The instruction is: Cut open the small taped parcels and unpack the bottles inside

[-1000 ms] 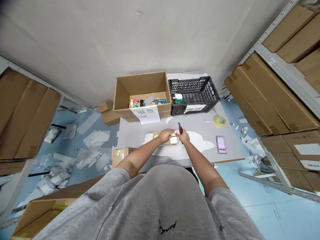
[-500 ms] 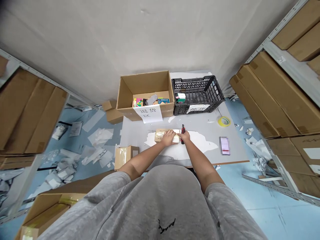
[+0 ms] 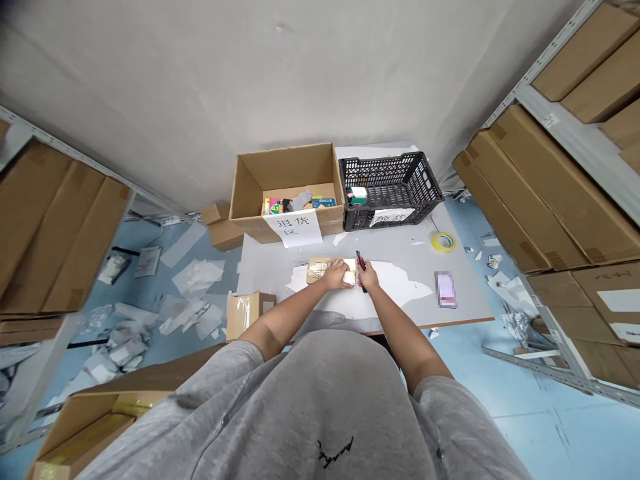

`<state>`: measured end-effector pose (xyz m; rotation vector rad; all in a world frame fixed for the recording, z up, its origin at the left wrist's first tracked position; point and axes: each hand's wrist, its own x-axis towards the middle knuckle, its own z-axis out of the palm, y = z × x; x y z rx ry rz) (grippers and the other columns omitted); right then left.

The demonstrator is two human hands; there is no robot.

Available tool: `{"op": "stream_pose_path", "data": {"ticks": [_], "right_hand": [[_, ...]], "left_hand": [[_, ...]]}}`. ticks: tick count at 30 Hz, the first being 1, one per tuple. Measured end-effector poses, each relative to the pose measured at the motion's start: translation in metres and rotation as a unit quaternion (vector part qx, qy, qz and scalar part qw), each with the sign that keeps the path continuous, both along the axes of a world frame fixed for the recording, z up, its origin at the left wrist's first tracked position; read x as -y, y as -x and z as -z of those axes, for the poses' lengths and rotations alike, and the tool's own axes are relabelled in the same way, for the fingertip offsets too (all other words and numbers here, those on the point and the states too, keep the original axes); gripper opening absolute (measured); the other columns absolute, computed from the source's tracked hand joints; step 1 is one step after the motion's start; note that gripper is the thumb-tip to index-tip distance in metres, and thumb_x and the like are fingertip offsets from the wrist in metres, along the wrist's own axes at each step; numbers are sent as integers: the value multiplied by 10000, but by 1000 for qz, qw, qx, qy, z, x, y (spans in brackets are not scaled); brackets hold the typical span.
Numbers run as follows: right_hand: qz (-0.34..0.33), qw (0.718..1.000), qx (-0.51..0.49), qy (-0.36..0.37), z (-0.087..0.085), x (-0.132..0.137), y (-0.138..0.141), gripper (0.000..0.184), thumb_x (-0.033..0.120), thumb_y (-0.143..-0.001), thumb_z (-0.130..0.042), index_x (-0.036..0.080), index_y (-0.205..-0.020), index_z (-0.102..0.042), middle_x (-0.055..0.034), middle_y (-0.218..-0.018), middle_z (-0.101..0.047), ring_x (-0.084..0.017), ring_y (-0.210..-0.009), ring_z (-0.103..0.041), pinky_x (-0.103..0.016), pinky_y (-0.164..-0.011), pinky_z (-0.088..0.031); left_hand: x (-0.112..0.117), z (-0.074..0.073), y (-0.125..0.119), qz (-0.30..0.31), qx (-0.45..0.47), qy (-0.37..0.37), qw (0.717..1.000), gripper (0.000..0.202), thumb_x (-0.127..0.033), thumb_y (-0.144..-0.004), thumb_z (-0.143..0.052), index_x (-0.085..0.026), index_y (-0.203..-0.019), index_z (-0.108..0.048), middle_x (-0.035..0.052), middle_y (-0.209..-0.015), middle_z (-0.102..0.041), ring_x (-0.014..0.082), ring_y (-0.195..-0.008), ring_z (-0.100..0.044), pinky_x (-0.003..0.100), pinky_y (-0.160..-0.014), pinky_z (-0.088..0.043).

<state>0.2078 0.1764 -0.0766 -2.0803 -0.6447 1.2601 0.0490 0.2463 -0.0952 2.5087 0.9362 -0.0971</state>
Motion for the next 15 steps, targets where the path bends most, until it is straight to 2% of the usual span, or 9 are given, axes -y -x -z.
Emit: {"op": "stream_pose_path", "data": {"ticks": [3,7,10,15], "right_hand": [[-34,998,-13,-42,3,29,-8,416,409,-1045,-486,233,-1421,-520,111,-542,-550,-106,-375,-523,-159,-403,-444],[-90,995,-28,-38,5,63,-14,574,348,-1042,-490,251,-1602,-410,101,-557,-566,-105,-378,-540,-159,-390,-439],[-101,994,-24,-25,4,67,-11,591,305,-1048,-484,285,-1629,-381,100,-559,-573,-95,-373,-533,-152,-389,-436],[-90,996,0,-22,3,59,-2,562,263,-1055,-471,298,-1614,-422,101,-525,-548,-90,-360,-516,-145,-383,-421]], "left_hand": [[0,0,0,-11,5,7,1000,623,-561,-729,-873,-194,-1163,-616,119,-1271,-579,328,-1266,-485,421,-1035,-353],[3,3,-1,-47,23,27,998,620,-547,-710,-885,-211,-1155,-614,93,-1263,-579,320,-1263,-484,415,-1029,-357],[4,6,-2,-57,40,27,997,596,-536,-720,-879,-218,-1154,-621,80,-1252,-583,309,-1253,-488,417,-1033,-355],[4,6,-2,-60,43,27,997,600,-536,-715,-886,-222,-1161,-635,73,-1246,-592,304,-1256,-481,411,-1034,-349]]}}
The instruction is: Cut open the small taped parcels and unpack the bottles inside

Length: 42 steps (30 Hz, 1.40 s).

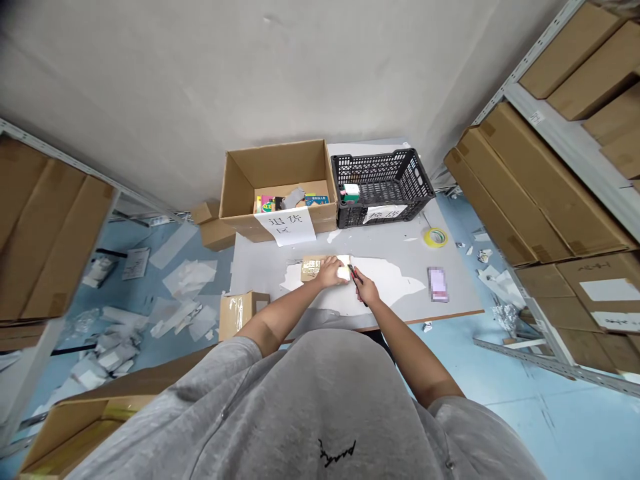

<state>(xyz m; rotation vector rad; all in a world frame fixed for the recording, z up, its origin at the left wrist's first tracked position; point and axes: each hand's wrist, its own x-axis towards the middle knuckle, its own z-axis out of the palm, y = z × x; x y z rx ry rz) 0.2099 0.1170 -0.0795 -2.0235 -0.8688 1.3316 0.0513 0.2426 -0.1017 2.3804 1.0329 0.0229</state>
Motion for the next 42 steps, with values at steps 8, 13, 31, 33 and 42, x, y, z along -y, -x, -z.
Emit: {"op": "stream_pose_path", "data": {"ticks": [8,13,31,33,42], "right_hand": [[-37,999,19,27,2,9,4,548,263,-1050,-479,299,-1596,-460,89,-512,-552,-97,-356,-514,-162,-381,-406],[-4,1000,1,15,4,6,1,547,303,-1044,-482,284,-1590,-470,76,-545,-568,-98,-366,-524,-171,-382,-404],[-95,968,232,20,0,-36,22,489,307,-1043,-434,205,-1522,-437,-155,-1264,-692,-283,-1125,-685,-350,-918,-500],[-99,969,227,18,0,-39,28,558,391,-1036,-475,192,-1551,-393,-170,-1304,-665,-294,-1179,-663,-356,-949,-490],[-135,962,226,73,13,-12,48,1189,647,-671,-862,224,-1606,-261,-197,-1395,-551,-359,-1220,-635,-416,-964,-497]], "left_hand": [[7,4,1,22,10,-14,1000,470,-482,-821,-812,-217,-1172,-643,88,-1252,-611,310,-1262,-485,435,-1048,-336],[5,4,5,10,27,-27,999,617,-508,-828,-796,-205,-1318,-574,125,-1331,-574,318,-1296,-479,438,-1073,-350],[-21,-21,-5,-297,-303,44,904,1155,-864,-824,-458,-252,-1691,-3,279,-1667,-227,385,-1177,-638,453,-797,-583],[-31,-21,-5,-324,-314,87,888,1136,-866,-845,-401,-245,-1687,41,289,-1642,-286,382,-1207,-635,406,-731,-594],[-29,-18,32,-94,-176,-64,978,693,-592,-1040,-272,-365,-1681,-137,70,-1747,-191,345,-1596,-164,604,-1249,-179]]}}
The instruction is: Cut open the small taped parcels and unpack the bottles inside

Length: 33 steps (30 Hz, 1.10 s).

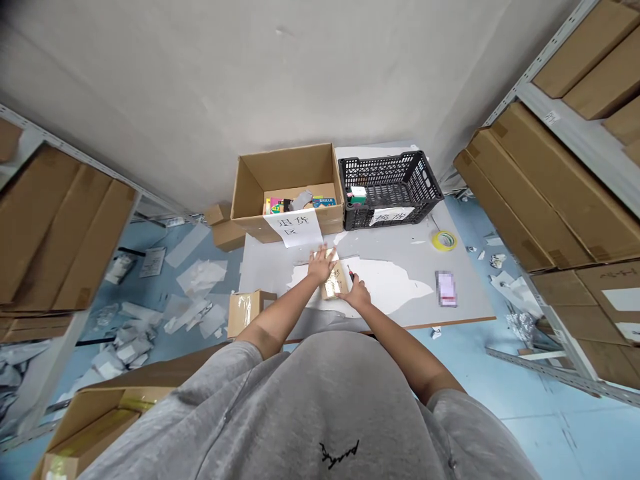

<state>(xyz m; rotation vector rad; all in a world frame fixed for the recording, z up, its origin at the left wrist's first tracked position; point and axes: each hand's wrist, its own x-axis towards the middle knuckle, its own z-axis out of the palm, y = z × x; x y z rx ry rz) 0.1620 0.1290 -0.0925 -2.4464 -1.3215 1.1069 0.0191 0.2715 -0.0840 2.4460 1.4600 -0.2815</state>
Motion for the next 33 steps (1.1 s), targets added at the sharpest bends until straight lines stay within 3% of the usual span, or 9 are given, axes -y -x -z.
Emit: {"op": "stream_pose_path", "data": {"ticks": [3,6,8,12,14,16,20,25,33], "right_hand": [[10,1000,-8,1,8,3,-3,1223,597,-646,-900,223,-1612,-250,-203,-1402,-547,-363,-1238,-627,-421,-974,-501],[22,999,-31,-11,13,-1,-15,1262,525,-610,-939,217,-1613,-239,-193,-1402,-561,-345,-1245,-626,-402,-982,-506],[38,998,-39,-30,14,-7,-26,1246,474,-613,-944,211,-1609,-243,-178,-1392,-582,-330,-1248,-626,-389,-987,-510],[101,992,-16,-78,10,-20,-42,1006,428,-776,-831,182,-1587,-288,-177,-1356,-624,-319,-1249,-634,-384,-983,-520],[122,988,-7,-98,8,-25,-45,874,410,-845,-762,169,-1566,-330,-185,-1331,-645,-321,-1242,-642,-389,-986,-519],[122,986,-22,-108,8,-27,-43,805,401,-862,-740,175,-1539,-368,-163,-1284,-679,-311,-1204,-665,-388,-982,-522],[117,986,-66,-100,17,-24,-34,798,422,-812,-790,198,-1483,-421,-114,-1253,-711,-280,-1141,-693,-381,-981,-523],[151,979,-110,-77,32,-20,-31,761,433,-788,-815,192,-1422,-469,-116,-1274,-712,-268,-1132,-699,-376,-956,-540],[152,979,-102,-85,36,-21,-35,797,454,-740,-860,198,-1401,-496,-104,-1289,-711,-260,-1149,-695,-358,-979,-527]], "left_hand": [[-4,-5,17,127,33,8,991,805,-700,-970,-433,-396,-1670,-177,67,-1757,-147,357,-1593,-153,588,-1247,-149],[-13,-14,26,137,-26,53,989,1253,-842,-678,-722,-352,-1679,-151,161,-1750,-101,457,-1551,-191,636,-1194,-219],[-14,-18,25,106,-71,68,990,1345,-849,-598,-775,-306,-1677,-182,203,-1743,-72,481,-1522,-232,634,-1157,-293],[8,-16,9,-55,-139,63,987,1148,-880,-747,-607,-203,-1627,-315,263,-1718,-104,463,-1384,-442,557,-982,-500],[25,-12,1,-136,-164,50,976,1070,-869,-819,-509,-151,-1601,-367,301,-1673,-213,473,-1336,-494,582,-980,-498],[38,-7,-4,-162,-165,33,972,1008,-829,-875,-449,-121,-1591,-395,302,-1625,-322,500,-1398,-433,650,-1076,-407],[46,1,1,-80,-76,2,994,885,-703,-961,-414,-128,-1629,-342,245,-1628,-371,457,-1547,-216,649,-1203,-245],[39,11,15,83,53,-15,995,735,-592,-1022,-431,-197,-1634,-330,166,-1574,-460,311,-1429,-423,449,-1201,-320],[33,12,11,131,10,-7,991,629,-469,-1079,-365,-129,-1608,-342,234,-1392,-585,328,-1306,-546,442,-1084,-421]]}}
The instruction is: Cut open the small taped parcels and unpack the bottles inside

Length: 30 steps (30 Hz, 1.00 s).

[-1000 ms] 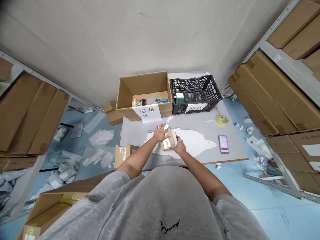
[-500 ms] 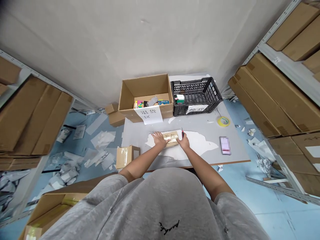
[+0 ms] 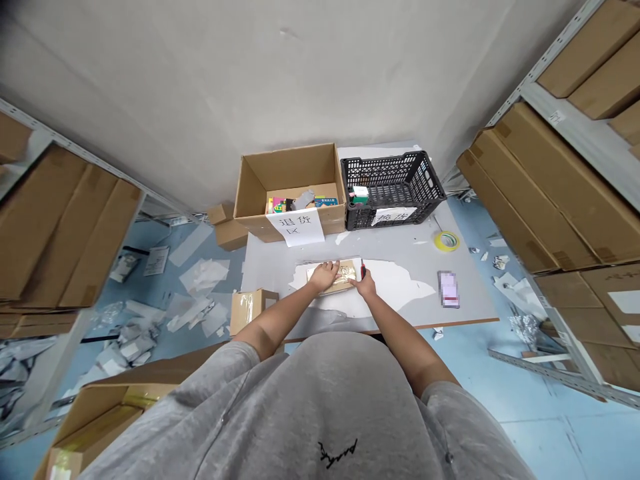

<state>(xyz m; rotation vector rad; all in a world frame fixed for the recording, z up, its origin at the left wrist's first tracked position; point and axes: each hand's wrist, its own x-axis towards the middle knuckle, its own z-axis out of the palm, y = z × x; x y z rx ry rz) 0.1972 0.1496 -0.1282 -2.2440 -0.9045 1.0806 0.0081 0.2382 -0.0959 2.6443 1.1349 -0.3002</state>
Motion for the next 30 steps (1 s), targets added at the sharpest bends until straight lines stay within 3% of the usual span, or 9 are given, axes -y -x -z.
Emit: {"op": "stream_pose_path", "data": {"ticks": [5,10,12,15,17,21,24,26,30], "right_hand": [[3,1000,-6,8,-4,1,4,757,458,-758,-845,192,-1386,-514,-99,-1247,-724,-256,-1113,-705,-350,-945,-542],[4,1000,6,4,-7,-2,7,691,432,-763,-845,219,-1344,-538,-77,-1220,-729,-249,-1099,-705,-357,-941,-547],[4,1000,6,12,-7,-2,6,704,428,-748,-857,210,-1338,-539,-80,-1208,-730,-252,-1093,-707,-358,-934,-550],[3,1000,3,16,-8,-3,5,728,436,-743,-863,193,-1343,-530,-89,-1203,-728,-257,-1086,-710,-363,-943,-550],[-1,1000,10,18,-11,-3,6,710,432,-752,-858,194,-1335,-530,-92,-1196,-726,-259,-1086,-711,-368,-948,-551],[8,999,23,21,-22,2,10,620,383,-797,-823,202,-1305,-516,-81,-1112,-729,-238,-957,-736,-347,-827,-593],[58,998,-28,12,-33,12,18,438,375,-888,-738,207,-1224,-512,-30,-887,-713,-177,-645,-701,-294,-608,-597],[106,989,-106,0,-39,18,26,247,411,-992,-595,212,-1116,-518,16,-711,-650,-145,-492,-633,-271,-517,-581],[160,956,-246,-2,-47,20,41,245,420,-1085,-372,221,-1018,-497,56,-558,-549,-147,-428,-623,-269,-496,-592]], "left_hand": [[-15,-11,-1,53,-22,30,998,640,-467,-1091,-314,-88,-1607,-311,279,-1327,-611,353,-1223,-627,451,-974,-503],[-28,-24,1,90,-41,66,993,580,-500,-1091,-299,-170,-1560,-385,220,-1213,-687,326,-1114,-692,425,-920,-529],[-26,-25,2,88,-28,53,994,609,-540,-1073,-349,-184,-1566,-383,224,-1299,-657,332,-1196,-658,440,-980,-507],[-17,-20,-1,105,22,18,994,688,-548,-1021,-487,-191,-1594,-353,226,-1557,-475,342,-1412,-496,464,-1144,-397],[-9,-15,-9,109,43,8,993,705,-462,-999,-540,-181,-1611,-330,212,-1642,-371,339,-1471,-425,469,-1198,-336],[0,-5,-26,73,35,16,997,673,-289,-995,-488,-155,-1629,-306,228,-1653,-353,353,-1476,-423,519,-1185,-354],[1,1,-30,63,33,10,997,640,-194,-1001,-409,-167,-1633,-309,227,-1639,-382,337,-1462,-450,525,-1160,-392],[0,3,-29,67,41,7,997,639,-155,-999,-381,-173,-1634,-310,219,-1632,-396,318,-1438,-479,501,-1144,-415],[-3,6,-29,62,40,2,997,610,-141,-1015,-340,-149,-1625,-324,216,-1605,-430,302,-1384,-525,451,-1115,-444]]}}
